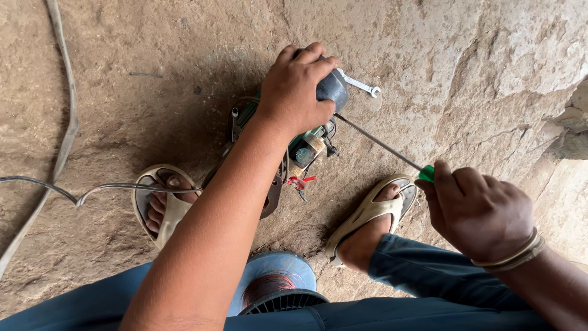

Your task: The person is repairing a small electric motor. They use a screwdriver and a wrench to loosen and tighten screws on the motor casing, repeatedly disassembling and reassembling parts of the motor.

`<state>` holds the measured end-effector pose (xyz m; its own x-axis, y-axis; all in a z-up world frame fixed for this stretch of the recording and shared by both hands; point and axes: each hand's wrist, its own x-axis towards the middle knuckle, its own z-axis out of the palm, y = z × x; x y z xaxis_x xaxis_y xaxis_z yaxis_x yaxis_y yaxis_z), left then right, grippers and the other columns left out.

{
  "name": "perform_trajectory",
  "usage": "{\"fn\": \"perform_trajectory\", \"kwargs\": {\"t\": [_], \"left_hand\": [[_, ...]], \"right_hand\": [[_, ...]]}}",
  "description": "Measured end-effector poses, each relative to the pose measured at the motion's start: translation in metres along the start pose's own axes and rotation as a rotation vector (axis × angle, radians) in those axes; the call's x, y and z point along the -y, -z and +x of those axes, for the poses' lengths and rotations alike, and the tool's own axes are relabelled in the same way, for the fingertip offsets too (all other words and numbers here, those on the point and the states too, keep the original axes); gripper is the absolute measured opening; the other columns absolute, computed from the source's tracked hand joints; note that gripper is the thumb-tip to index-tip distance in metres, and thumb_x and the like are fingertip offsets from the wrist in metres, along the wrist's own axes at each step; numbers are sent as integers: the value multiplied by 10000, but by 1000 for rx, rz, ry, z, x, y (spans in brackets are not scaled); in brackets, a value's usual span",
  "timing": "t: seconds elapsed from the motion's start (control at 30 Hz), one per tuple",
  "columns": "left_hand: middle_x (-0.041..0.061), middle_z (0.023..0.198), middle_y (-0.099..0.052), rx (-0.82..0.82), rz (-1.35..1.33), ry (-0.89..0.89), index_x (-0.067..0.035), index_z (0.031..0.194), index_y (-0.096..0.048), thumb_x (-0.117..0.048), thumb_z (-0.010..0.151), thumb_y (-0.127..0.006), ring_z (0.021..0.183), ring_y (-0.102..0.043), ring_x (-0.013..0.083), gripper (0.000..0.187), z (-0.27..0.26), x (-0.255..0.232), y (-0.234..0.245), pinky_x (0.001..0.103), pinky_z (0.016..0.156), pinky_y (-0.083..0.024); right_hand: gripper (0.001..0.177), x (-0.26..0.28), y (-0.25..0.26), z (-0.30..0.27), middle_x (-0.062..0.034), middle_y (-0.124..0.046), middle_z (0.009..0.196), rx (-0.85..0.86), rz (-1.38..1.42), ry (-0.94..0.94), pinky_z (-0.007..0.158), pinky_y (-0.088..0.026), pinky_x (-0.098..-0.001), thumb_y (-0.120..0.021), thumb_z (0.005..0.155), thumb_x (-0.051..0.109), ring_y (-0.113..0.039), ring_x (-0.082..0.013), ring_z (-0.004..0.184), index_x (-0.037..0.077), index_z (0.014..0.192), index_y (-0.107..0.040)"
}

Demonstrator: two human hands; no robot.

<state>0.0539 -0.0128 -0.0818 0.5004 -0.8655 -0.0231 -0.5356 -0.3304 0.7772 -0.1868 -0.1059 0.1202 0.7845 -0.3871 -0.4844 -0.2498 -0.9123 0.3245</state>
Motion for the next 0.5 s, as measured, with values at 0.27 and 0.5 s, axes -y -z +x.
{"fn": "perform_trajectory", "kwargs": {"t": [0.27, 0.5], "left_hand": [[131, 1496, -531, -55, 34, -103, -183, 1356, -657, -252, 714, -731, 1364, -450, 438, 649, -1, 3, 1, 516, 1185, -327], [105, 1485, -543, -45, -18, -41, -178, 1333, -665, -272, 697, -680, 1340, -479, 415, 643, -1, 4, -1, 509, 1106, -428]], "right_hand": [[574, -39, -14, 23, -56, -450, 506, 611, 1332, -836, 326, -241, -311, -612, 978, 482, -296, -135, 374, -77, 973, -744], [305, -29, -16, 6, -43, -695, 668, 156, 1100, -309, 372, -425, -287, -733, 841, 301, -523, -100, 454, 40, 998, -749]]}}
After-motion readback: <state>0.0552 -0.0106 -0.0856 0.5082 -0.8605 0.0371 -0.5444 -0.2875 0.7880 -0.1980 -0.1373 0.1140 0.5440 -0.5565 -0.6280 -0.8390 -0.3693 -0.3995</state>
